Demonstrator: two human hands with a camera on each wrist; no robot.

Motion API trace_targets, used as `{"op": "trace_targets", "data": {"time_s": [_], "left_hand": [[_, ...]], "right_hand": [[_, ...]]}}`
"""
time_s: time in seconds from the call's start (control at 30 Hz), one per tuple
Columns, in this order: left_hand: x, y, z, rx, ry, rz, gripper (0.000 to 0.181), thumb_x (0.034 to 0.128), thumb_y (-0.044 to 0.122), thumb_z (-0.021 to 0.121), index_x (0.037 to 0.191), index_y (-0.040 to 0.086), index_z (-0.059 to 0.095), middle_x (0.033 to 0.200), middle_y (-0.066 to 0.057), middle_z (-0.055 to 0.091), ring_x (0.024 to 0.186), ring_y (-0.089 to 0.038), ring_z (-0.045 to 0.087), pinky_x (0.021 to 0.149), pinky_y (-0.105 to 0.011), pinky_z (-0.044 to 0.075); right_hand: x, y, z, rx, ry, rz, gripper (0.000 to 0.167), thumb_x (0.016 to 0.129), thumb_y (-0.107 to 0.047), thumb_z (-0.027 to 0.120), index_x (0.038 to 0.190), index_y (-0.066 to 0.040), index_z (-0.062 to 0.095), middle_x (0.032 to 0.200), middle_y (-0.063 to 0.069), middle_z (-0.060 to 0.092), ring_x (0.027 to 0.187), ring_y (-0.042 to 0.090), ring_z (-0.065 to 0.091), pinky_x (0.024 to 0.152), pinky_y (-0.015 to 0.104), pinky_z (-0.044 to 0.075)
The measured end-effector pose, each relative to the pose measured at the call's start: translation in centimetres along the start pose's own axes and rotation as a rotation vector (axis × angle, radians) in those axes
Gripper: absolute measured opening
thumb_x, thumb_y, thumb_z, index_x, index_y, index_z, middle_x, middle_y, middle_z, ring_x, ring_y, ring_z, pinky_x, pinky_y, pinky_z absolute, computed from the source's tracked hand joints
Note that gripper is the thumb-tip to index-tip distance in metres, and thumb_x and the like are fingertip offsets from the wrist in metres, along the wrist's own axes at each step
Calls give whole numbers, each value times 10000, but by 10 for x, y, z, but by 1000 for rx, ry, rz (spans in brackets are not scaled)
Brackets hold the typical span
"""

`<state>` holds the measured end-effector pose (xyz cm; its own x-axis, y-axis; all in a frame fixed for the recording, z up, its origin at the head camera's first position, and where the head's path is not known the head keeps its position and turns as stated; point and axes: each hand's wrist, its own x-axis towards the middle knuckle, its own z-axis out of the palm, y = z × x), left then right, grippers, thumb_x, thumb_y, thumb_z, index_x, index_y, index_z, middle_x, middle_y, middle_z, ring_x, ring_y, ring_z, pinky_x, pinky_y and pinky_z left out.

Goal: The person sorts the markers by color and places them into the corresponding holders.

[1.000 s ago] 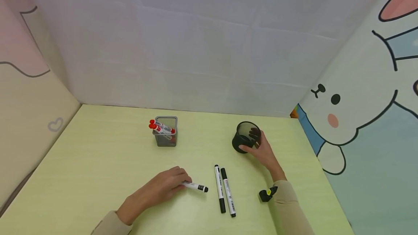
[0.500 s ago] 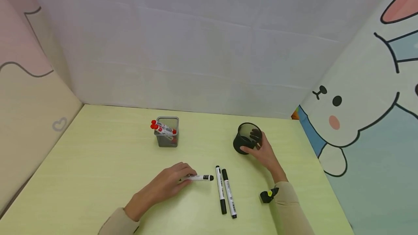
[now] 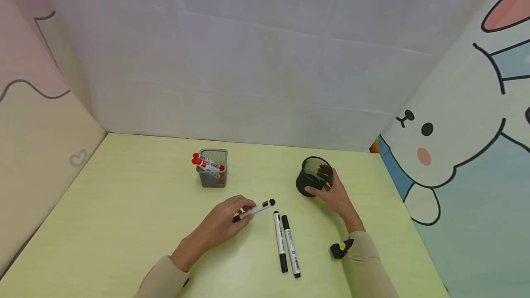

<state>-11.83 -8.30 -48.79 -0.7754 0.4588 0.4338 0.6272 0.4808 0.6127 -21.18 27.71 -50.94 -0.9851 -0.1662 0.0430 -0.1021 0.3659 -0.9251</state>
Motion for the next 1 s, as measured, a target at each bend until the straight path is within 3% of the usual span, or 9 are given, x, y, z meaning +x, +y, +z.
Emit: {"op": "trace_targets", "data": {"time_s": [0.23, 0.8, 1.0], "left_hand": [[11, 1, 4, -91, 33, -40, 278, 905, 48, 788, 1160, 63, 679, 1039, -2, 696, 902, -114, 670, 777, -282, 598], [42, 5, 18, -263, 146, -50, 302, 881, 3, 795, 1153, 50, 670, 1034, -27, 705, 926, -156, 677, 780, -286, 603], [55, 8, 21, -308, 157, -89, 287, 902, 22, 782, 1162, 56, 666, 1050, -34, 702, 952, -173, 675, 805, -307, 605]], "right_hand": [[-1, -1, 2, -17, 11, -8, 854, 884, -122, 828, 1549, -47, 297, 1567, 214, 354, 1495, 370, 310, 1220, 526, 234], [0, -3, 2, -22, 10, 9, 853, 886, -128, 828, 1549, -41, 298, 1567, 225, 367, 1482, 372, 331, 1222, 524, 231], [-7, -23, 3, -9, -2, 11, 860, 885, -79, 816, 1546, 36, 278, 1560, 299, 343, 1472, 439, 317, 1211, 566, 221]]}}
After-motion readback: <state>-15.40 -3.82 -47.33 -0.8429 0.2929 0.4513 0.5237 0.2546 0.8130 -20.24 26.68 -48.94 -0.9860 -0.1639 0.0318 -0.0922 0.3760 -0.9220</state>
